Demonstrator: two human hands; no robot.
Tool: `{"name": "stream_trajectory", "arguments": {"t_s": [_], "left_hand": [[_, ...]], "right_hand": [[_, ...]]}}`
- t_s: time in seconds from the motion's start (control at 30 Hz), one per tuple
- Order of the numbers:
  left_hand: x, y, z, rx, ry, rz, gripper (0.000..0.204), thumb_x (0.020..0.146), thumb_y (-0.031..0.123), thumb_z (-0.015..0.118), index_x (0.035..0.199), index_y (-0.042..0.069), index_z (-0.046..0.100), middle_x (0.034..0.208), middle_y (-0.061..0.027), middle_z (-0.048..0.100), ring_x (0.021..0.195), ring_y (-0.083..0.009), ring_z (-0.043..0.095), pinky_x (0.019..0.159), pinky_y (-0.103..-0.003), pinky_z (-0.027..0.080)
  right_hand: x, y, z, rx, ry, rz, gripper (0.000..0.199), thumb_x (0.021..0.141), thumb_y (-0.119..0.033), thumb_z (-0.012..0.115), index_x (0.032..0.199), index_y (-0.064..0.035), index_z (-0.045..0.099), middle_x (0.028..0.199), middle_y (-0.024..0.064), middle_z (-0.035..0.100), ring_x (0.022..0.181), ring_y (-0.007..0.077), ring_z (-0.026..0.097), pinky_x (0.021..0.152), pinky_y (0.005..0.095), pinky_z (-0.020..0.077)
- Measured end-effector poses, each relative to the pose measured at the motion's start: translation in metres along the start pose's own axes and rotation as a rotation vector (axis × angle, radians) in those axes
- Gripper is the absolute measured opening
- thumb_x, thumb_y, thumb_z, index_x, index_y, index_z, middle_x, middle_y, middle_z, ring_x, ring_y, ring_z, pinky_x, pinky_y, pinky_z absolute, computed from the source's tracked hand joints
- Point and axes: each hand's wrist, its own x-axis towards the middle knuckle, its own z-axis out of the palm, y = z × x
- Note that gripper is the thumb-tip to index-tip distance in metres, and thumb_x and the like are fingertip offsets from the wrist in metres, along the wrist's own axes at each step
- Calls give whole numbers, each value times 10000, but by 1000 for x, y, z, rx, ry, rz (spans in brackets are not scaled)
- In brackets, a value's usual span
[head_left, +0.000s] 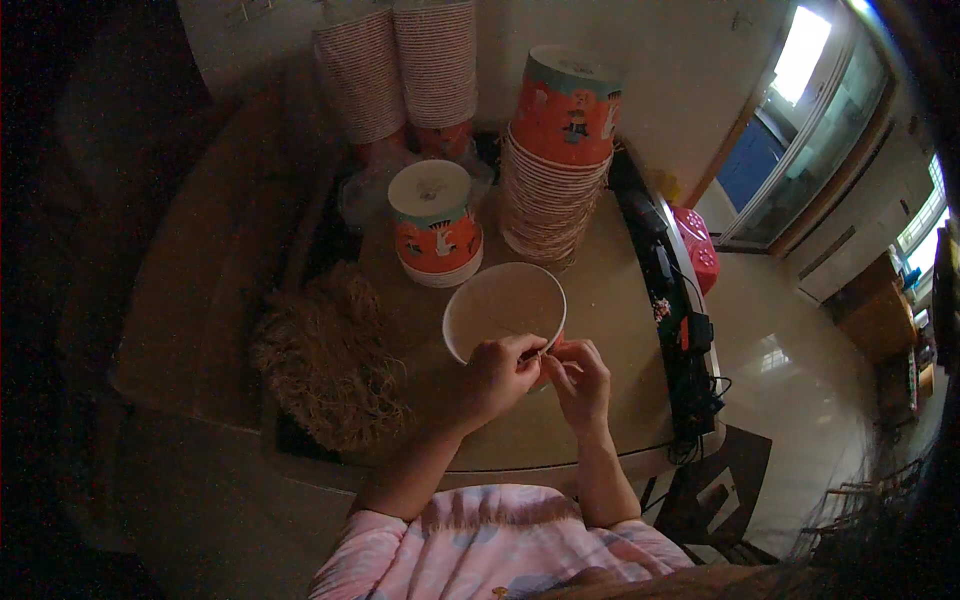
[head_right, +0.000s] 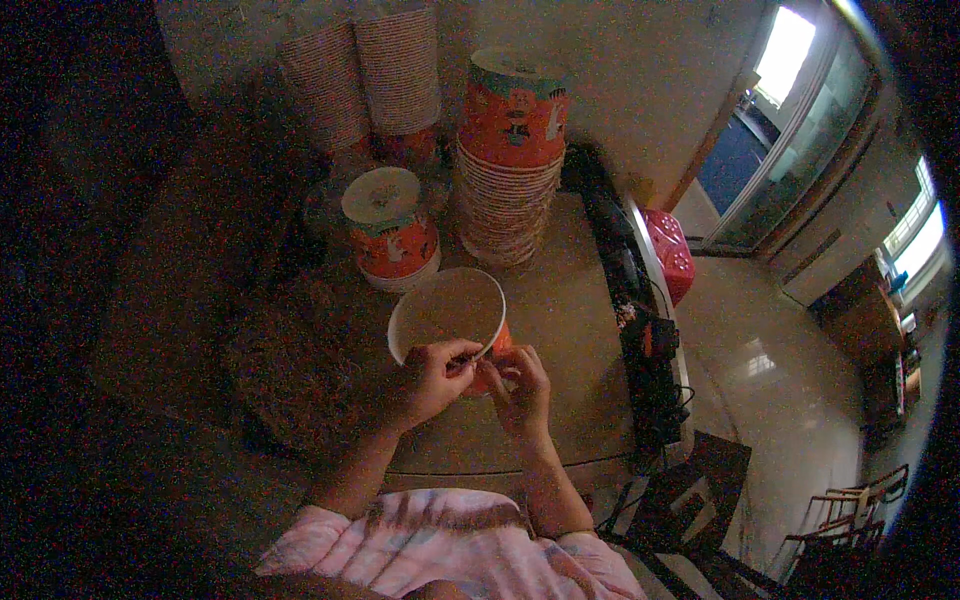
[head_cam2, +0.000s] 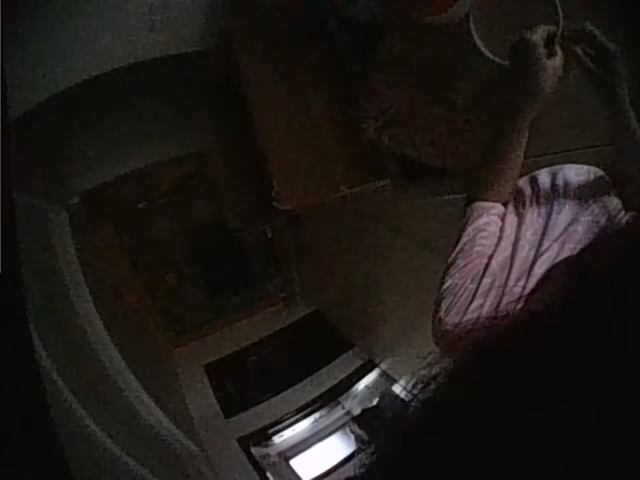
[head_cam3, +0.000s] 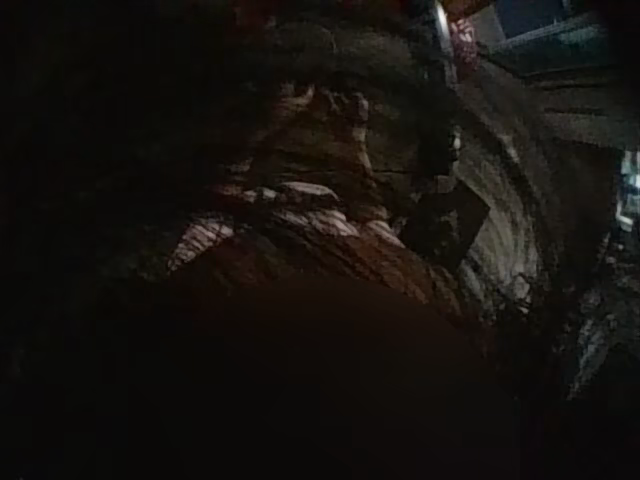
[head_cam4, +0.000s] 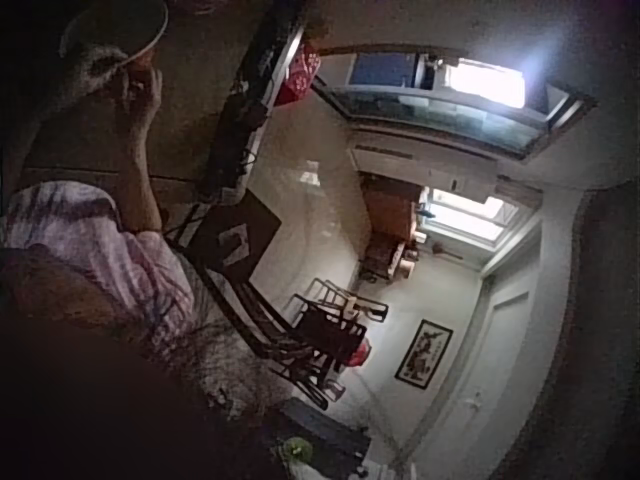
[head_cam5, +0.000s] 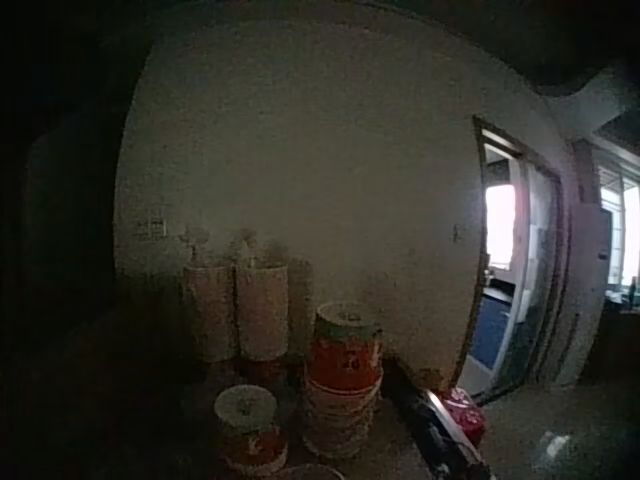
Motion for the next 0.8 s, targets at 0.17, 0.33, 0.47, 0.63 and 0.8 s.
{"name": "stream_trajectory", "arguments": {"t_s": [0.17,0.33,0.47,0.63,0.8], "left_hand": [[0,0,1,9,1,-7,223,781,49,576,998,10,603,875,-109,652,739,-145,628,655,-265,492],[-1,4,0,-9,-13,-15,222,779,55,582,996,14,604,867,-108,652,730,-150,629,646,-268,493],[-1,0,1,16,-26,-14,220,780,59,585,995,16,608,870,-114,652,731,-153,631,646,-267,493],[-1,-2,0,-4,-72,-61,207,795,86,588,980,1,623,863,-130,653,747,-177,638,661,-290,494],[-2,-13,3,6,-83,-69,179,803,94,585,940,-11,636,843,-134,657,766,-192,641,683,-299,492]], "right_hand": [[0,-1,0,-43,-3,-9,73,800,-15,615,841,22,565,911,61,523,834,129,560,714,260,506],[-1,0,-1,-30,-2,1,67,801,-19,614,839,9,566,911,53,524,827,126,561,719,261,499],[-2,3,-2,-78,-16,6,66,808,-27,612,845,1,565,910,47,526,824,123,560,718,260,490],[-9,10,0,-40,7,3,71,818,-35,606,856,2,559,895,37,525,825,117,557,718,250,481],[-16,14,0,-33,9,66,71,822,-30,600,866,1,555,885,25,526,831,99,547,727,249,476]]}}
